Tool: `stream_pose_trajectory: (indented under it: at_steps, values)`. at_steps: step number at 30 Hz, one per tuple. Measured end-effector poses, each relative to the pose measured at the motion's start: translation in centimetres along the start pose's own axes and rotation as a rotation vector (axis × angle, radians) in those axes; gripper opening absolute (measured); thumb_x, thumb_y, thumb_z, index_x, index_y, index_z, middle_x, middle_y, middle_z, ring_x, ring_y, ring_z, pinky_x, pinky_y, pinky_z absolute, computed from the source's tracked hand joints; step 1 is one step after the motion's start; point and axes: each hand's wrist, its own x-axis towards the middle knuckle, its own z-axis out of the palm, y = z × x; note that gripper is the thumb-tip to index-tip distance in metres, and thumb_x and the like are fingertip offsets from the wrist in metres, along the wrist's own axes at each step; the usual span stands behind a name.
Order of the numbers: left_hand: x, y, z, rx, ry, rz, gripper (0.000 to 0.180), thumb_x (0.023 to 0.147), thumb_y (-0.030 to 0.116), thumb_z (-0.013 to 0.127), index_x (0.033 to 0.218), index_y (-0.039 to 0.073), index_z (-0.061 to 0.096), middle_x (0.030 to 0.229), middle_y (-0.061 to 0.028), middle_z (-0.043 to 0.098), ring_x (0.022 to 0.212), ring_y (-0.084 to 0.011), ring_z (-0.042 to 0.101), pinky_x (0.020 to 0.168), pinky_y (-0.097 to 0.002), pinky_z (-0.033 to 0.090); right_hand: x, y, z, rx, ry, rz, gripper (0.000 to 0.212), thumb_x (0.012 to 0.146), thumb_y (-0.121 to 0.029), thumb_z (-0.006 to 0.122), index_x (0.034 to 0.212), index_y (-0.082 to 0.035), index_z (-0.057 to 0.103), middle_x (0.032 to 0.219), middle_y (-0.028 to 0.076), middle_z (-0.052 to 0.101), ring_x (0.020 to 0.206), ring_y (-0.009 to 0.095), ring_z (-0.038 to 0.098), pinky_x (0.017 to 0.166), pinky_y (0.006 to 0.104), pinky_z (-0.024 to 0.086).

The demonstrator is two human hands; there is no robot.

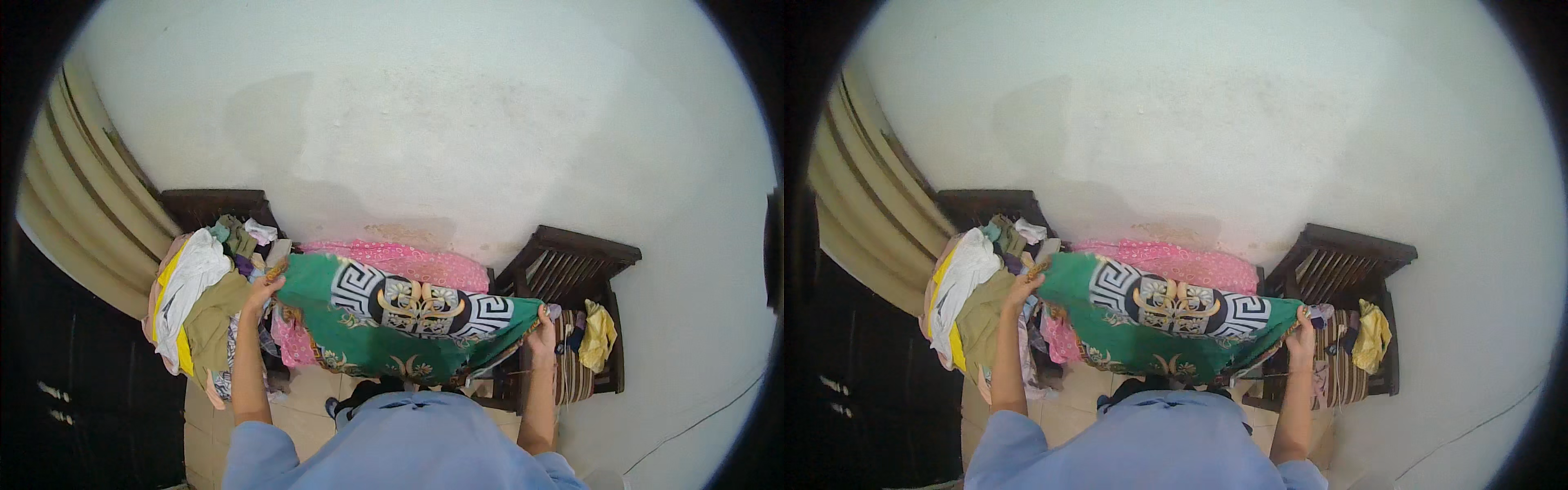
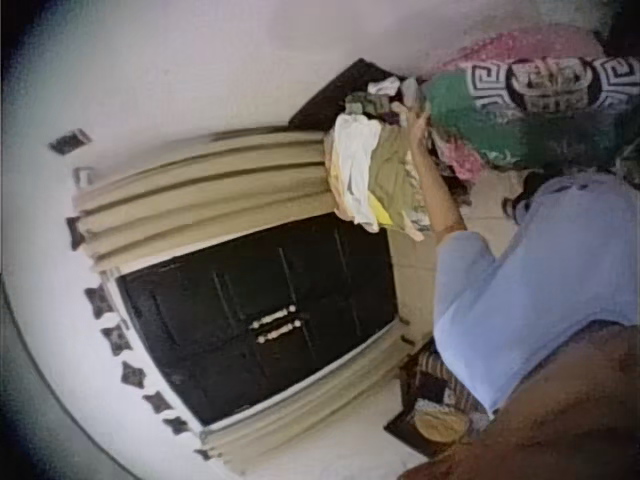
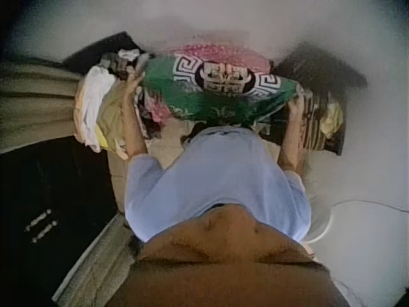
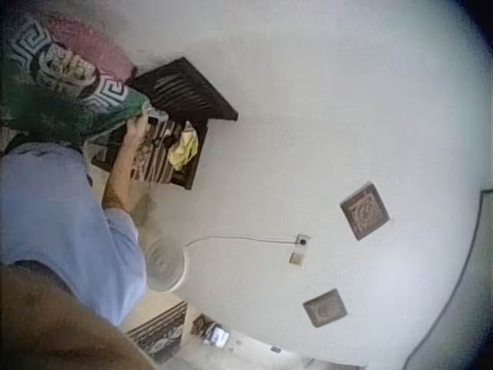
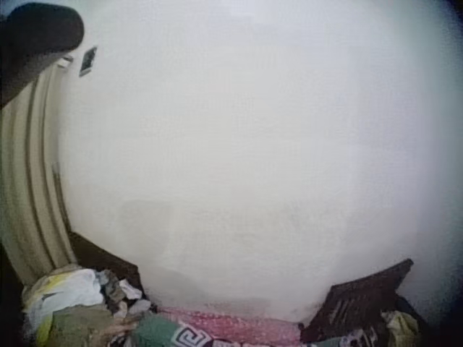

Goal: The person folds several pieces of clothing one by one on a bed and places each folded item onto a nearby chair. The items include a green patterned cloth, a white shirt, a yellow shirt, and a beige shirt. The person smooths and aligns each item before folding and stacking them.

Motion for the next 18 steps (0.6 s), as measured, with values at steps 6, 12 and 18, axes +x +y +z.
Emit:
stream_pose_trajectory:
  at_steps: [6, 12, 18]
  values:
    - [-1.3, 2.4, -1.9, -0.510, 0.239, -0.004, 0.020, 0.078, 0.028, 0.061, 0.083, 0.008, 0.058, 0.071, 0.0012, 0.058, 0.066, -0.0099, 0.054, 0.059, -0.0238, 0.042, 4.2, -1.1, -3.4, -0.205, -0.040, -0.016, 0.019, 0.081, -0.022, 0.057, 0.092, -0.007, 0.056, 0.088, 0.004, 0.059, 0.084, 0.017, 0.056, 0.075, 0.0325, 0.044]
    - [-3.6, 8.9, -3.5, -0.575, 0.096, 0.195, 0.040, 0.080, 0.027, 0.058, 0.111, 0.004, 0.049, 0.094, -0.0044, 0.057, 0.084, -0.0139, 0.055, 0.074, -0.0278, 0.044, 2.1, -2.8, 4.2, -0.144, 0.046, -0.245, 0.017, 0.078, -0.018, 0.060, 0.087, -0.004, 0.059, 0.087, 0.004, 0.062, 0.080, 0.021, 0.058, 0.074, 0.0336, 0.045]
    - [-0.8, 4.9, -2.1, -0.207, 0.087, 0.080, 0.053, 0.074, 0.008, 0.064, 0.121, 0.004, 0.039, 0.105, -0.0070, 0.052, 0.093, -0.0152, 0.050, 0.080, -0.0269, 0.041, 7.8, 1.8, -5.8, -1.711, 0.138, -0.510, 0.026, 0.066, -0.010, 0.066, 0.087, 0.002, 0.056, 0.084, 0.015, 0.060, 0.078, 0.027, 0.057, 0.069, 0.0347, 0.043]
